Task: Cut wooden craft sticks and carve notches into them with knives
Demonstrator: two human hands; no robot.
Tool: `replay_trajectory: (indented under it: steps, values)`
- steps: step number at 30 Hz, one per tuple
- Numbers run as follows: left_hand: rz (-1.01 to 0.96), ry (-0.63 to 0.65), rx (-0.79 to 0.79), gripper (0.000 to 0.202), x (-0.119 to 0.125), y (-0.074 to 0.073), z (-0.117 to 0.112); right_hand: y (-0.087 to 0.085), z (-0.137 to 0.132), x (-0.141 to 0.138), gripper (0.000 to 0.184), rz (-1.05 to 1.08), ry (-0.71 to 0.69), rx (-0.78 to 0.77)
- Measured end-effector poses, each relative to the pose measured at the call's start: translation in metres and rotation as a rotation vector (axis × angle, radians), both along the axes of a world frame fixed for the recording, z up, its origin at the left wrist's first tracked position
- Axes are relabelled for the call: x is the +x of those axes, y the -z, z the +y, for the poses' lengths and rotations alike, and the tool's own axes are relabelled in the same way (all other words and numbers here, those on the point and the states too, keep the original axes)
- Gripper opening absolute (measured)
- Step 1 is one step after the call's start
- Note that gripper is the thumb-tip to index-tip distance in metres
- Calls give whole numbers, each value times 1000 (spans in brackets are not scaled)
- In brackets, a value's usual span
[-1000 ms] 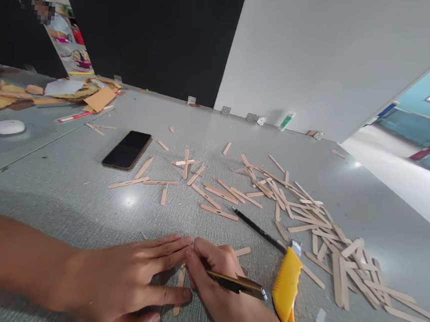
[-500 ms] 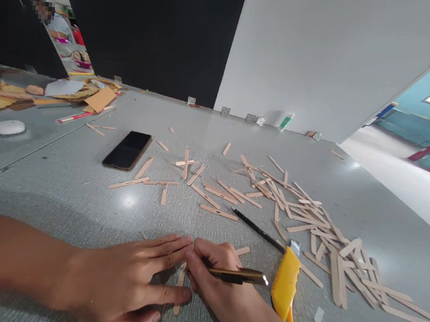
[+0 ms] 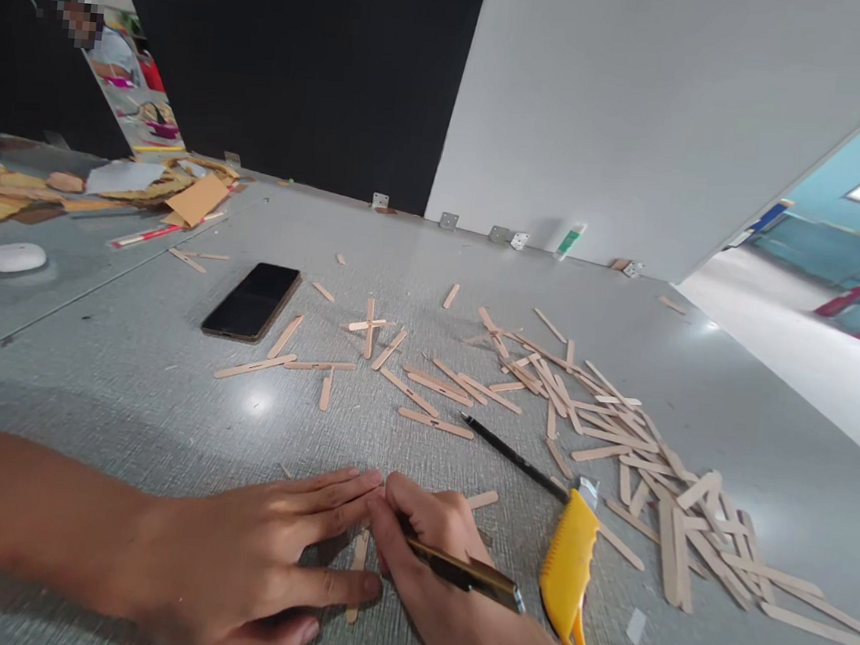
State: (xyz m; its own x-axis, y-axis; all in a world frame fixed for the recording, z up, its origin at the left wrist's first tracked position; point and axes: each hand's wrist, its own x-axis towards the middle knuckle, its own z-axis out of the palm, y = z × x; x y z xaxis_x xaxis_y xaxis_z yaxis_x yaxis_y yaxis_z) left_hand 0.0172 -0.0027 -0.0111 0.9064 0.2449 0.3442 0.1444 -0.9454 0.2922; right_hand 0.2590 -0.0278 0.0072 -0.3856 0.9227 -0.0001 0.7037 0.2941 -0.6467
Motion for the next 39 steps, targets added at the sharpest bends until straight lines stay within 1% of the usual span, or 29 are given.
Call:
replay_trajectory:
  steps: [8, 13, 16, 18, 20, 22, 24, 25, 27, 28, 29, 31, 32, 33, 34, 35, 36, 37, 38, 39]
  values:
    - [-9, -9, 11, 49, -1, 5, 0, 0, 2, 1, 43, 15, -47, -5]
    - [-5, -37, 66, 52, 0, 1, 1, 1, -3, -3, 41, 29, 21, 35]
    - [-9, -41, 109, 40, 0, -5, 2, 1, -2, 0, 43, 28, 79, 71]
    - [24, -42, 61, 30, -1, -10, 4, 0, -1, 3, 44, 37, 148, 118]
    - [70, -55, -32, 25, -3, -14, 7, -2, 0, 7, 39, 45, 204, 180]
    - [99, -72, -104, 22, -4, -17, 10, -4, 1, 12, 29, 35, 195, 245]
    - [111, -100, -176, 13, -4, -22, 11, -6, 1, 17, 18, 16, 137, 294]
    - [110, -123, -219, 10, -3, -26, 12, -7, 2, 19, 13, 6, 101, 311]
    - [100, -183, -333, 13, -3, -39, 12, -7, 3, 23, 10, -13, 45, 326]
    - [86, -232, -406, 14, -4, -48, 11, -6, 4, 24, 14, -22, 30, 324]
    - [80, -255, -487, 16, -5, -59, 11, -6, 5, 26, 19, -32, 21, 323]
    - [52, -267, -611, 22, -8, -81, 9, -7, 6, 27, 33, -35, 30, 327]
    - [35, -268, -659, 24, -11, -92, 8, -11, 6, 27, 36, -16, 59, 340]
    - [0, -285, -718, 26, -13, -102, 7, -16, 5, 25, 36, 23, 99, 345]
    - [-76, -316, -849, 28, -15, -110, 5, -24, 4, 23, 34, 87, 145, 332]
    - [-138, -337, -927, 31, -17, -117, 3, -35, 1, 20, 31, 172, 198, 303]
    - [-190, -342, -962, 32, -18, -122, 1, -47, -3, 15, 37, 275, 234, 204]
    - [-232, -342, -979, 33, -20, -124, -1, -61, -7, 8, 47, 389, 238, 82]
    - [-255, -341, -967, 33, -21, -126, -2, -75, -12, 1, 54, 480, 236, -26]
    - [-266, -339, -946, 32, -22, -126, -4, -88, -16, -8, 56, 544, 270, -91]
